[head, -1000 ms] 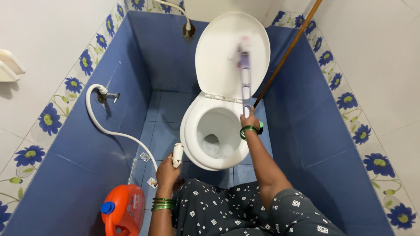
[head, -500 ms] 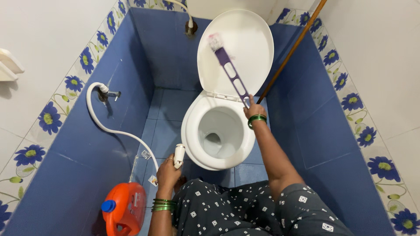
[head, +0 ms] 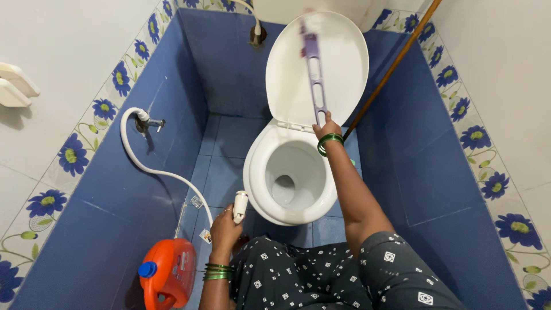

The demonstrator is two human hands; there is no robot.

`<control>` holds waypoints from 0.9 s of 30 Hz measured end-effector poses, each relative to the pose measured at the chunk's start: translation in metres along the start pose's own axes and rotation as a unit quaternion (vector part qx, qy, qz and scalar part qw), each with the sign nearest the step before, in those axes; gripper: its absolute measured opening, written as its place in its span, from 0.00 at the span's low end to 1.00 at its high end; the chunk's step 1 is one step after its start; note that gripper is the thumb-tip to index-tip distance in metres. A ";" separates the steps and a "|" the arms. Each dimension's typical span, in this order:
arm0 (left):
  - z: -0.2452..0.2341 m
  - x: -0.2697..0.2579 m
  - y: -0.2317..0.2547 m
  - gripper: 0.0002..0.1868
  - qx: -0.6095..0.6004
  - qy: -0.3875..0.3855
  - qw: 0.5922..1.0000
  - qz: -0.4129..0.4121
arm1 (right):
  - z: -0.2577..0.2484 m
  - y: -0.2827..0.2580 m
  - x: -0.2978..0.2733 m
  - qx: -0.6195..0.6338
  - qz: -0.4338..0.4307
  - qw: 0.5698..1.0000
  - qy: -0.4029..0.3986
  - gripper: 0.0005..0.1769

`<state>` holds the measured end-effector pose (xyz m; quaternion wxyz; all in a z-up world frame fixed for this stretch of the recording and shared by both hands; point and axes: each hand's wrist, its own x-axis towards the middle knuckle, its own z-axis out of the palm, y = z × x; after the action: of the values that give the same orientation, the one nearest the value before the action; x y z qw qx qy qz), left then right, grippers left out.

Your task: The person cleans a toilet by using a brush to scrub the inside of the bowl and the exterior surfaces, while holding a water sprayer.

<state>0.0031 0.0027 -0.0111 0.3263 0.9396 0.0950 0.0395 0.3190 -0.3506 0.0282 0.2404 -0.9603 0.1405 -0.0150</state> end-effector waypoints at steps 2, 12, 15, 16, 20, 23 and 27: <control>-0.001 -0.001 0.002 0.26 -0.007 0.006 1.000 0.002 | 0.001 0.001 -0.001 -0.021 -0.017 0.998 -0.049 0.50; -0.004 -0.002 0.009 0.25 0.009 -0.013 1.000 -0.006 | 0.036 0.108 -0.137 -0.033 -0.065 0.996 -0.060 0.45; -0.001 -0.002 0.006 0.25 0.013 0.000 1.000 0.007 | 0.038 0.117 -0.154 -0.077 -0.067 0.993 -0.052 0.44; -0.001 -0.001 0.006 0.25 0.018 -0.008 1.000 0.001 | 0.037 0.117 -0.152 -0.100 -0.066 0.991 -0.064 0.44; -0.002 -0.001 0.008 0.24 0.021 -0.010 1.000 0.001 | 0.020 0.100 -0.108 -0.190 -0.093 0.976 -0.055 0.44; -0.003 0.000 0.007 0.24 0.017 -0.013 1.000 -0.003 | -0.004 0.073 -0.061 -0.223 -0.099 0.969 -0.033 0.43; -0.002 0.000 0.005 0.26 0.019 -0.013 1.000 -0.010 | -0.049 0.022 -0.009 -0.253 -0.091 0.963 -0.010 0.41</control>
<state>0.0034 0.0000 -0.0059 0.3100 0.9451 0.1006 0.0221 0.2995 -0.3891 0.0612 -0.0117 -0.9987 0.0491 0.0092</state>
